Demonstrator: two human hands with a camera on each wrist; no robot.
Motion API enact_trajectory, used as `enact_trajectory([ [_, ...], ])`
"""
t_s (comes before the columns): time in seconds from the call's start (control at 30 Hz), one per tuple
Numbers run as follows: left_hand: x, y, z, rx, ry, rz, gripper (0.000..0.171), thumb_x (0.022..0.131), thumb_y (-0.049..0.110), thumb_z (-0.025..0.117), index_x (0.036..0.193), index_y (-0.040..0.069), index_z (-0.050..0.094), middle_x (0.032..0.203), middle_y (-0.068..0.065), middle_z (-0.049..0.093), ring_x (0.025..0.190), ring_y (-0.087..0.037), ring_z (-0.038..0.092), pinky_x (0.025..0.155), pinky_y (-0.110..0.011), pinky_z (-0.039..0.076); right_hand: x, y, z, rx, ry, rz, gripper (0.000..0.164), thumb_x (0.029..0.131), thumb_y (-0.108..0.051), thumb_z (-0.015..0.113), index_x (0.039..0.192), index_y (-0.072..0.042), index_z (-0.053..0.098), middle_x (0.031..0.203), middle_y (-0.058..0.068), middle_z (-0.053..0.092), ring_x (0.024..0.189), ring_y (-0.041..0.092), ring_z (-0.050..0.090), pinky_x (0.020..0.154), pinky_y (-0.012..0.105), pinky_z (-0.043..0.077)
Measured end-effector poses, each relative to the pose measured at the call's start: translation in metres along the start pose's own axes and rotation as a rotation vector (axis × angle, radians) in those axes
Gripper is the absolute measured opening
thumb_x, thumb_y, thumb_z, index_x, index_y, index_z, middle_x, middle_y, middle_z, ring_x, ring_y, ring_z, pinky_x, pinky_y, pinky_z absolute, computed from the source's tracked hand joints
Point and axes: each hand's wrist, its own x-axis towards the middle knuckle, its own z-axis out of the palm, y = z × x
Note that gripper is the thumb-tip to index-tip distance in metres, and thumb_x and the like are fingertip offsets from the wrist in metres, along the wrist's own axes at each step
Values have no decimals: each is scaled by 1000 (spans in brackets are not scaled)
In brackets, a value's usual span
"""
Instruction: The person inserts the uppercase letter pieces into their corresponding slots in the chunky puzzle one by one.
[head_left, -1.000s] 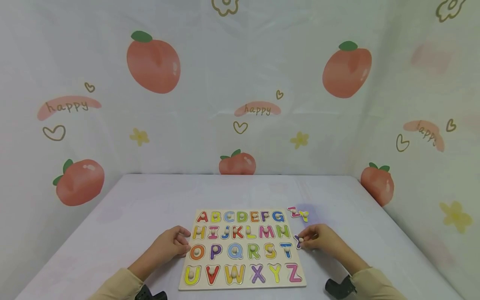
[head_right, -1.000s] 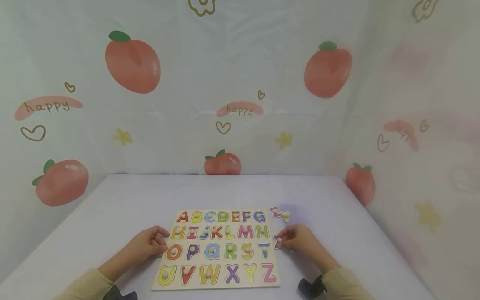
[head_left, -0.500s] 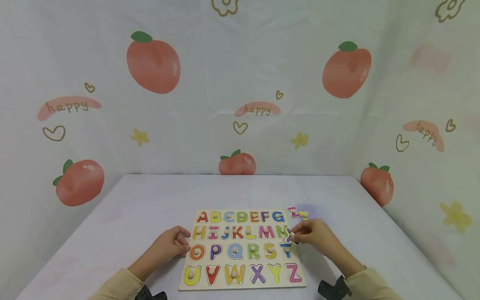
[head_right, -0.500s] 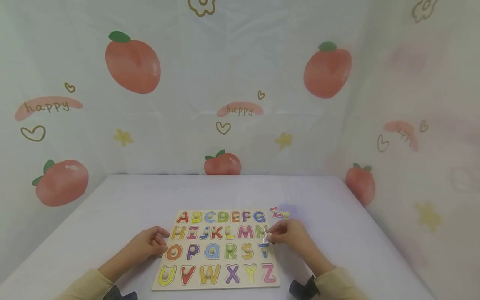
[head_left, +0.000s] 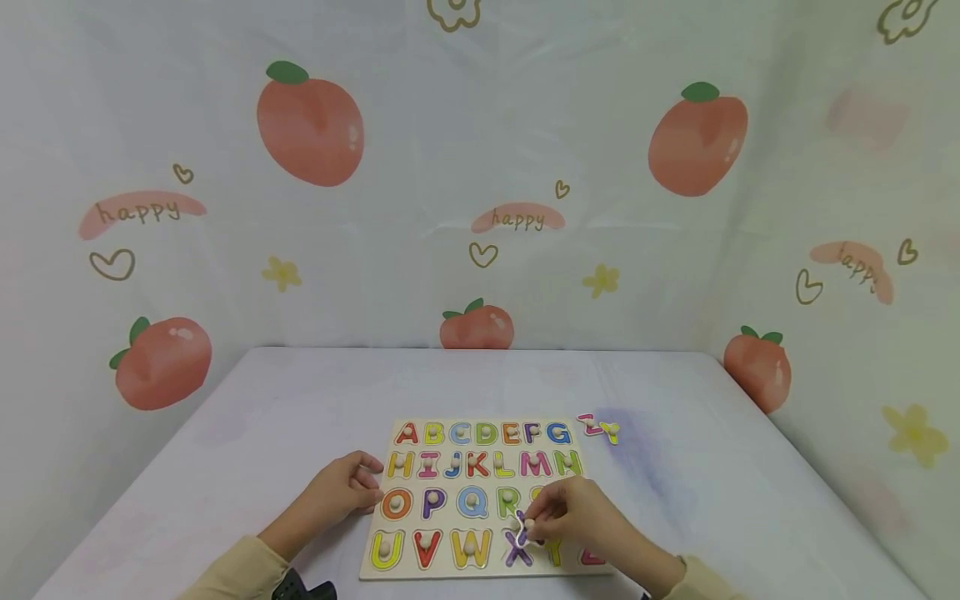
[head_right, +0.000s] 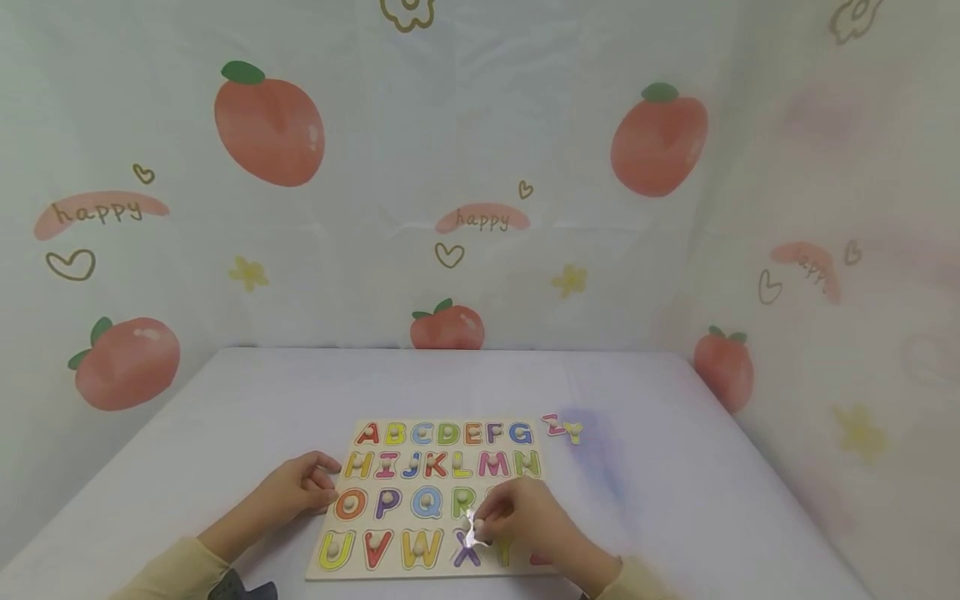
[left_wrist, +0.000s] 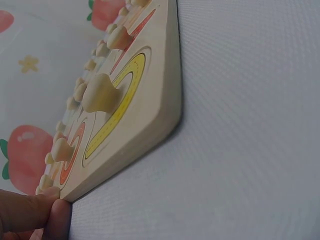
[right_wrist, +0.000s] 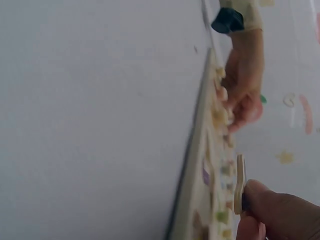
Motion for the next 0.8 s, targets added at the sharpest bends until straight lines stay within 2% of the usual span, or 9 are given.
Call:
enact_trajectory([
  [0.27,0,0,0,-11,4,10,36,76,-1,76,108,-4,58,79,-6,59,64,-14,58,57,-26,52,0,2,18,-4,-60,-12,10,71,-12,83,73,-12,73,63,-6,63,56,3,53,53,17,42],
  [0.8,1,-1,1,3,12,12,35,77,0,76,108,-3,59,78,-5,59,64,-13,57,57,-26,51,2,-1,22,-29,-57,-13,12,71,-13,84,72,-13,72,62,-8,61,57,2,52,54,18,41],
])
